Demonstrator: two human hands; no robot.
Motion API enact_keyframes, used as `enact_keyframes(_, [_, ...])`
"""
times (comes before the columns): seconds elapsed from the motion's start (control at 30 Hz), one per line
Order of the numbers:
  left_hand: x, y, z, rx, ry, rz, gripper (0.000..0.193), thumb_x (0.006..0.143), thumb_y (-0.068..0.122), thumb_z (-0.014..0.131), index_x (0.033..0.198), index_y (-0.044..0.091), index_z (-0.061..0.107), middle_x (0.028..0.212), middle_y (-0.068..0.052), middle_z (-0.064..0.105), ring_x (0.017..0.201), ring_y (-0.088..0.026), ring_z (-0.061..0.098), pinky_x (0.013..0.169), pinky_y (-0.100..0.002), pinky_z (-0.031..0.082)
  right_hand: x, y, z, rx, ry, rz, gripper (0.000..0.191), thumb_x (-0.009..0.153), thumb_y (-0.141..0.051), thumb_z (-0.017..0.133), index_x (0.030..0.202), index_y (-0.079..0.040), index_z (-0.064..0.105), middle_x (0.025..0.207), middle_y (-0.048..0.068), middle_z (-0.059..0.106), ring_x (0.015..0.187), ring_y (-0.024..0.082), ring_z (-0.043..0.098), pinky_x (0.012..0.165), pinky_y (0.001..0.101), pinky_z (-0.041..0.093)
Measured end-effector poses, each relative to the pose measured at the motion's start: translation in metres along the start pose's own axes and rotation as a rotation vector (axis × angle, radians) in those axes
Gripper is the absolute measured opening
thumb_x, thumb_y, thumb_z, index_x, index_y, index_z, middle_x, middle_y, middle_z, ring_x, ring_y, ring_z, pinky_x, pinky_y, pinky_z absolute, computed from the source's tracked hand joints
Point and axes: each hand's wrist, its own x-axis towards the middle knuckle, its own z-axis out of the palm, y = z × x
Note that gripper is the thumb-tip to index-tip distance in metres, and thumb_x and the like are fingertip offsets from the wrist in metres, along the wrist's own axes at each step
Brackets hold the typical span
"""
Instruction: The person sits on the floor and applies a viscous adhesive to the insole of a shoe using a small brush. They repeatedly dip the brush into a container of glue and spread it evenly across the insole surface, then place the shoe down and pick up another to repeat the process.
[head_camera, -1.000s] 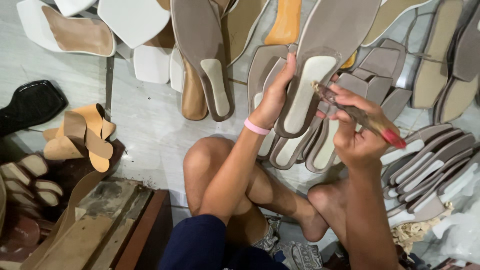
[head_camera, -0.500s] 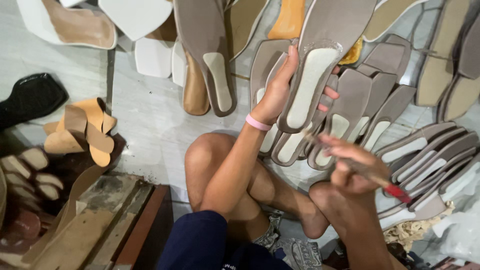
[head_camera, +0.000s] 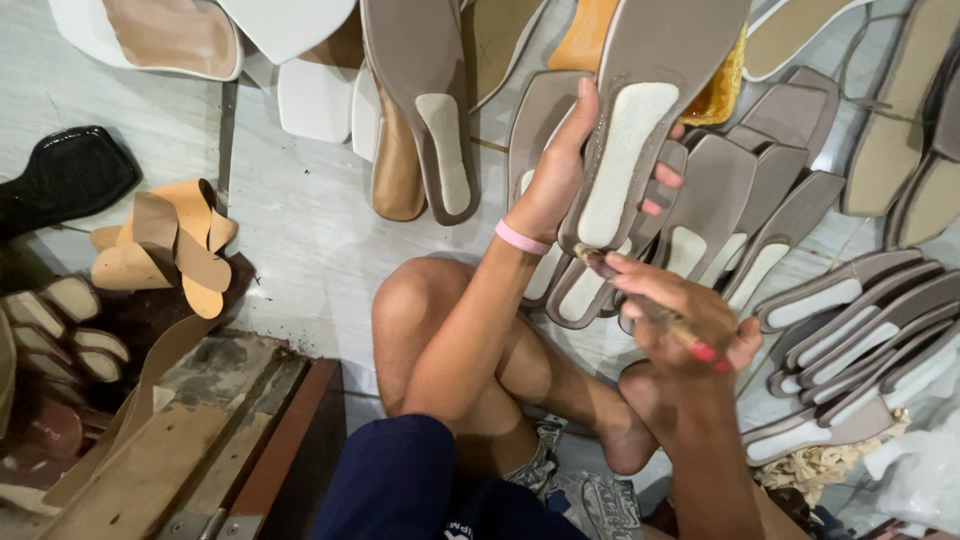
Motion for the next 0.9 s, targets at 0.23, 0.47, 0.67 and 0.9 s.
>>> enact_keyframes(0.23, [0.000, -0.001, 0.006, -0.068, 0.010, -0.086, 0.084, 0.107, 0.069, 0.024, 0.155, 0.002, 0.042, 0.138, -0.022, 0.060, 0.109, -0.037, 0.070, 0.082, -0.048, 0.064, 0.010, 0.017, -0.025, -0.095, -0.037, 0.014, 0.010, 0.101, -0.004, 0.066, 0.111, -0.002, 0.063, 0.108, 0.011, 0.076, 0.102, 0.026, 0.078, 0.081, 0.0335, 0.066])
enact_keyframes(0.47, [-0.004, 0.002, 0.012, -0.085, -0.021, -0.084, 0.085, 0.108, 0.069, 0.026, 0.155, 0.001, 0.043, 0.142, -0.022, 0.059, 0.113, -0.040, 0.069, 0.087, -0.049, 0.063, 0.041, 0.016, -0.043, -0.250, -0.002, 0.001, 0.008, 0.103, 0.001, 0.065, 0.111, 0.001, 0.067, 0.109, 0.014, 0.077, 0.092, 0.021, 0.078, 0.075, 0.0300, 0.063])
enact_keyframes(0.67, [-0.011, 0.004, 0.018, -0.043, 0.009, -0.091, 0.084, 0.109, 0.069, 0.029, 0.154, 0.001, 0.046, 0.141, -0.022, 0.061, 0.117, -0.035, 0.069, 0.087, -0.047, 0.062, 0.088, 0.024, -0.048, 0.151, 0.052, 0.008, 0.014, 0.107, -0.010, 0.063, 0.114, 0.002, 0.061, 0.112, 0.013, 0.071, 0.105, 0.020, 0.075, 0.086, 0.0304, 0.067])
enact_keyframes(0.9, [-0.007, 0.004, 0.019, -0.058, -0.071, -0.075, 0.080, 0.107, 0.069, 0.033, 0.152, 0.005, 0.047, 0.134, -0.019, 0.063, 0.109, -0.033, 0.071, 0.082, -0.044, 0.063, 0.109, 0.026, -0.071, -0.239, 0.101, -0.084, 0.014, 0.113, -0.003, 0.062, 0.113, 0.011, 0.060, 0.114, 0.024, 0.073, 0.092, 0.028, 0.075, 0.077, 0.0348, 0.062])
